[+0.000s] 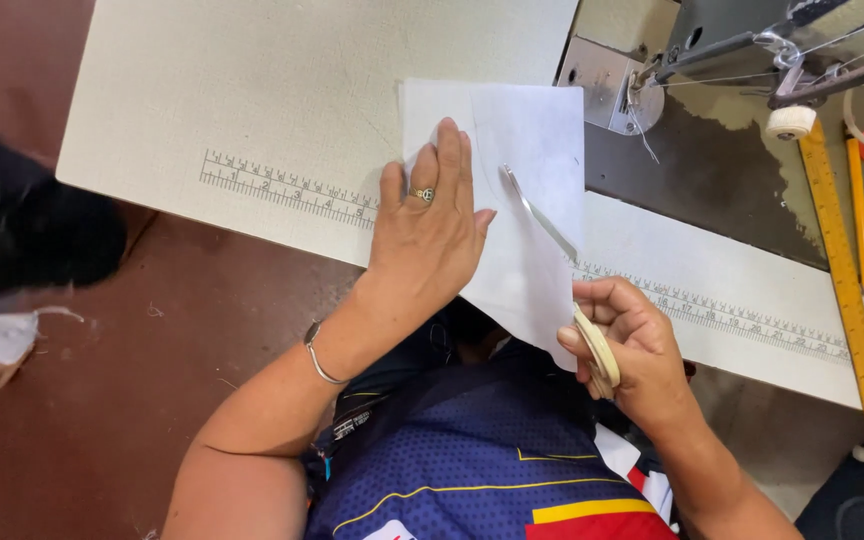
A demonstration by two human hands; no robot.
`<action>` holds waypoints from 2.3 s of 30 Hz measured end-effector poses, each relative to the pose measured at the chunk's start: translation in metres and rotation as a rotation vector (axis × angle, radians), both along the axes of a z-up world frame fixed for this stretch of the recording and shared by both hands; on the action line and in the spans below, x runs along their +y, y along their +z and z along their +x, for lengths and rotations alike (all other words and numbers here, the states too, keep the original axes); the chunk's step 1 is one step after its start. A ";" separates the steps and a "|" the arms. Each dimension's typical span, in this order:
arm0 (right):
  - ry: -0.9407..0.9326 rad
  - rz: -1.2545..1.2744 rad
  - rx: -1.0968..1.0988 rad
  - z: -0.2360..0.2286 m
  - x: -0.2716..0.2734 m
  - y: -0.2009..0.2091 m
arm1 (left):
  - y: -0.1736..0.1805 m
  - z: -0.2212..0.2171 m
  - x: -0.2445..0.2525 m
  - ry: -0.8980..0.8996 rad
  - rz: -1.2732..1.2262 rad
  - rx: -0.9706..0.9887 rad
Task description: The person uses a ruler and pencil to draw lines on a yellow paper pattern and a white sheet of paper. They then use scissors to cut the white paper along the drawn lines.
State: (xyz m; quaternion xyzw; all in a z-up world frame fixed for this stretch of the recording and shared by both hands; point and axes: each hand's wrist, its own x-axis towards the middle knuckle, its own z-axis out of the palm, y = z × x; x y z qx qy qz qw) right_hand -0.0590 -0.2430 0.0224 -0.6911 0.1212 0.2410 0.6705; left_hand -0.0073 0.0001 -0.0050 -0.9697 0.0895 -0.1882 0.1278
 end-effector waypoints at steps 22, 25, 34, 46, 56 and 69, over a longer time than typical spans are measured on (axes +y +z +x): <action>-0.050 0.028 0.043 -0.002 0.018 0.004 | 0.003 -0.005 -0.006 0.039 0.000 0.003; -0.049 0.054 0.009 -0.001 0.024 0.006 | 0.004 -0.007 -0.007 0.048 -0.010 -0.003; -0.062 0.027 -0.006 -0.002 0.034 0.006 | 0.002 -0.008 -0.009 0.071 -0.002 0.014; -0.128 0.087 -0.154 0.002 0.045 -0.018 | 0.010 -0.013 -0.008 -0.061 -0.335 0.186; -0.168 0.138 -0.164 -0.005 0.051 -0.020 | 0.008 -0.013 -0.007 -0.074 -0.372 0.156; -0.192 0.168 -0.131 -0.004 0.072 -0.001 | -0.010 -0.010 -0.009 -0.044 -0.272 0.071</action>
